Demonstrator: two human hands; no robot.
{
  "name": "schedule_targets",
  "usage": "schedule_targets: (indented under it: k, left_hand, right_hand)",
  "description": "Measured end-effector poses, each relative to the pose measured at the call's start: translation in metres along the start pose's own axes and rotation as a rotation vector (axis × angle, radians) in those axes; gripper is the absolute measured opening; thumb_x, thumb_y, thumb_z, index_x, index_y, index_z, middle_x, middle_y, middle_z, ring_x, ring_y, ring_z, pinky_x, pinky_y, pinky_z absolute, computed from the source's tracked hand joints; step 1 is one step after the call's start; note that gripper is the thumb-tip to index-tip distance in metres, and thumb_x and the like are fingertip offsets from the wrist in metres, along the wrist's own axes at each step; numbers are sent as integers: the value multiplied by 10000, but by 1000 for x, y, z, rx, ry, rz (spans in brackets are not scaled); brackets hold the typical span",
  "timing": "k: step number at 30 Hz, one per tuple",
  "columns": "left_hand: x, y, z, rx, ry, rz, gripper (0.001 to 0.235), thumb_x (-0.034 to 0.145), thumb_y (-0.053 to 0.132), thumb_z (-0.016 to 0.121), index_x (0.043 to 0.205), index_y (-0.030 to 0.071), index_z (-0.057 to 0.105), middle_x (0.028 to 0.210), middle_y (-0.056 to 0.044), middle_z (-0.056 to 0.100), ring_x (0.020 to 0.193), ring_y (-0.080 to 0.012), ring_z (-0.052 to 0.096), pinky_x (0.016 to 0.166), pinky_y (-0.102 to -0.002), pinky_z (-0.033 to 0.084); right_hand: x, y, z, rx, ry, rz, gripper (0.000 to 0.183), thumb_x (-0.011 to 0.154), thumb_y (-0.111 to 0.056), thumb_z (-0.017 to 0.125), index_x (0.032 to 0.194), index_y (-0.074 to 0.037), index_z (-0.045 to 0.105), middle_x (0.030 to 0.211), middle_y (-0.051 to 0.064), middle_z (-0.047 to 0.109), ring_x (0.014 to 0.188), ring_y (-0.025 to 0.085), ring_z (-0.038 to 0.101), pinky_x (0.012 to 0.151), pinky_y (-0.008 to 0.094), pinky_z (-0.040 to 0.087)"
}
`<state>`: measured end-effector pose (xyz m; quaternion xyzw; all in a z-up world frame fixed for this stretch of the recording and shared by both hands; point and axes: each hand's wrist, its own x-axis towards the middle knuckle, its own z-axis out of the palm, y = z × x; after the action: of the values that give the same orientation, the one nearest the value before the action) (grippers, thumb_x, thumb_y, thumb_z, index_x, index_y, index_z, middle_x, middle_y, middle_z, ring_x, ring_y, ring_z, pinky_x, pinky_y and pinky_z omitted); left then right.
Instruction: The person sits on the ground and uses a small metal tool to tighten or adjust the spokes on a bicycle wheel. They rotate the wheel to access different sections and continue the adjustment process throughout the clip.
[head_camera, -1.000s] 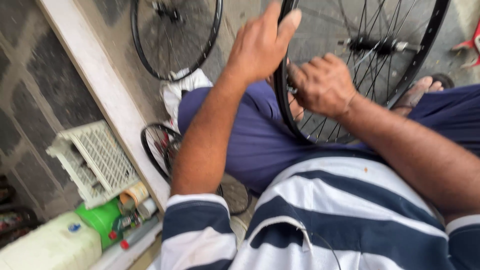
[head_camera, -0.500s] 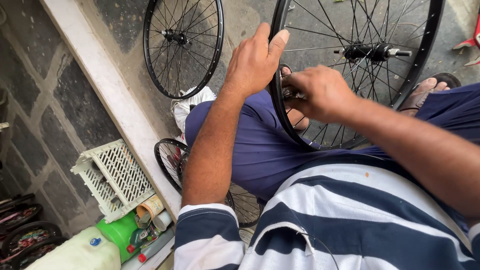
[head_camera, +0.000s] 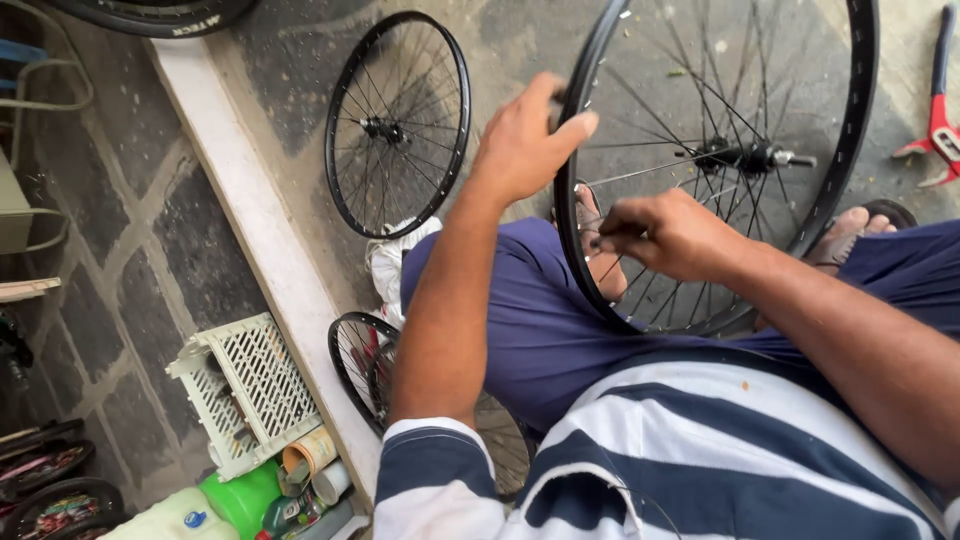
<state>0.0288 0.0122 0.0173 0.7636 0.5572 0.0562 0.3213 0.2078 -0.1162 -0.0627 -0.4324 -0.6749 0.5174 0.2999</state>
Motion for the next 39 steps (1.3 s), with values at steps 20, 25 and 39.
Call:
schedule_targets:
  k: [20,25,39]
  left_hand:
    - [-16,-6,-2,-11,-96,-164,518,983,537,485,995,38,623,895,-206,697,892,-395,682,796,-485,501]
    - [-15,-6,2,3,-75,-118,500,1001,528,489,1005,46,625,909,-222,685,916,-435,645,793,-504,485]
    - [-18,-3,-3,-10,-89,-145,504,1002,529,473,972,47,615,849,-192,682,852,-396,663,766,-497,487]
  right_hand:
    - [12,-4,-3,221,245,-225,134,847,-137,792,929,-47,736,1071,106,782,1080,272,755,847,380,610]
    - [21,-9,24,-134,227,-38,432,725,-150,877,1097,-16,704,965,145,740,884,327,703,725,456,562]
    - [20,7,14,136,160,-122,409,719,-167,888,1079,-68,722,906,114,683,821,293,672,713,421,541]
